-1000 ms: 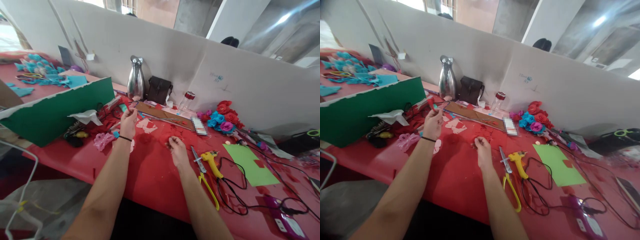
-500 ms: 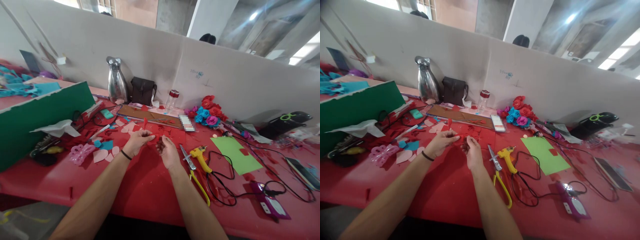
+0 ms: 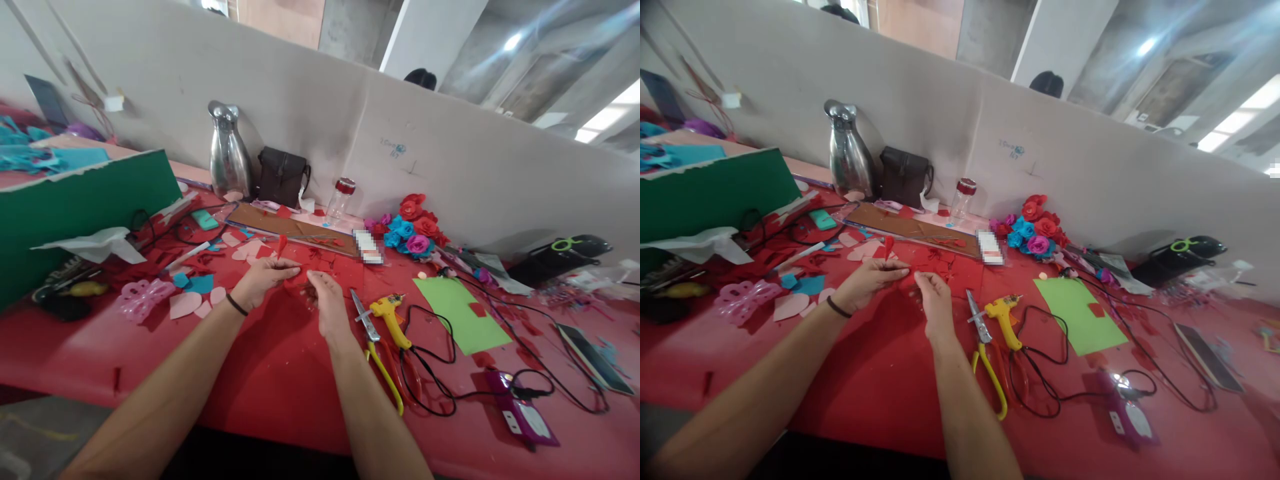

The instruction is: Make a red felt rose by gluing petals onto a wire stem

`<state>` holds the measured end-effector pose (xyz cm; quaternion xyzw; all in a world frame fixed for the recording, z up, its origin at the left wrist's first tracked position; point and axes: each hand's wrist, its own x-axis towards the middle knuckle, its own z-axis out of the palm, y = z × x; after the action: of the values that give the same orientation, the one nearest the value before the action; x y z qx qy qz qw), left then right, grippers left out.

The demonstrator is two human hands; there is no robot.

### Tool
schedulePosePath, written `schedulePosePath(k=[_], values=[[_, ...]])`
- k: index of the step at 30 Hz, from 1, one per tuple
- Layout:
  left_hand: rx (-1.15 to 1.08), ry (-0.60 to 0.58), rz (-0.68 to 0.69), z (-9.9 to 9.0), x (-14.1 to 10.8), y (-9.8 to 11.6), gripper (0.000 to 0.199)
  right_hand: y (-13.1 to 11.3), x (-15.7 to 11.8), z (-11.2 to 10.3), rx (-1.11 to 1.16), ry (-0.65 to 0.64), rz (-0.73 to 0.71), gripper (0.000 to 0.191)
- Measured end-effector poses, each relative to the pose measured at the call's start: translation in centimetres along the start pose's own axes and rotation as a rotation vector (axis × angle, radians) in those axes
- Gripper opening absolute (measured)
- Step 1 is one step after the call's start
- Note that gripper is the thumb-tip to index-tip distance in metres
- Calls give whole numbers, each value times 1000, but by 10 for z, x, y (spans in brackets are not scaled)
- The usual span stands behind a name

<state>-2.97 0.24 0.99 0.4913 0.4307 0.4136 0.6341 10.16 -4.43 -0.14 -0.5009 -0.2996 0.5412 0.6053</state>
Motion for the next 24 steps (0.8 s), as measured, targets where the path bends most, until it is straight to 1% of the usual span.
schedulePosePath(k=[2,5,7,11,12,15,16,18,20,22,24], values=[[22,1,7,1,0,-1,22,1,0,0,-26,8,-20,17],[29,45,52,0,2,-2,18,2,0,0,-7,17,-16,16],[8,82,62,-1,3,-2,19,2,1,0,-2,24,-3,17],[-77,160,39,-6,4,-1,26,2,4,-2,17,143,-41,16],[-91,162,41,-7,4,0,27,3,5,-3,25,165,-37,17],[-78,130,40,-8,3,2,29,4,7,-5,20,195,-18,37],[-63,121,33,-7,3,2,29,4,7,-5,1,206,-32,41],[-30,95,19,-5,1,2,28,5,6,-4,-52,187,-65,38],[-4,50,11,-2,1,2,26,5,3,-2,-102,103,-71,35],[14,-1,10,0,0,2,25,6,2,-1,-123,26,-67,36],[30,-26,21,0,-1,3,24,6,2,-1,-126,10,-82,31]])
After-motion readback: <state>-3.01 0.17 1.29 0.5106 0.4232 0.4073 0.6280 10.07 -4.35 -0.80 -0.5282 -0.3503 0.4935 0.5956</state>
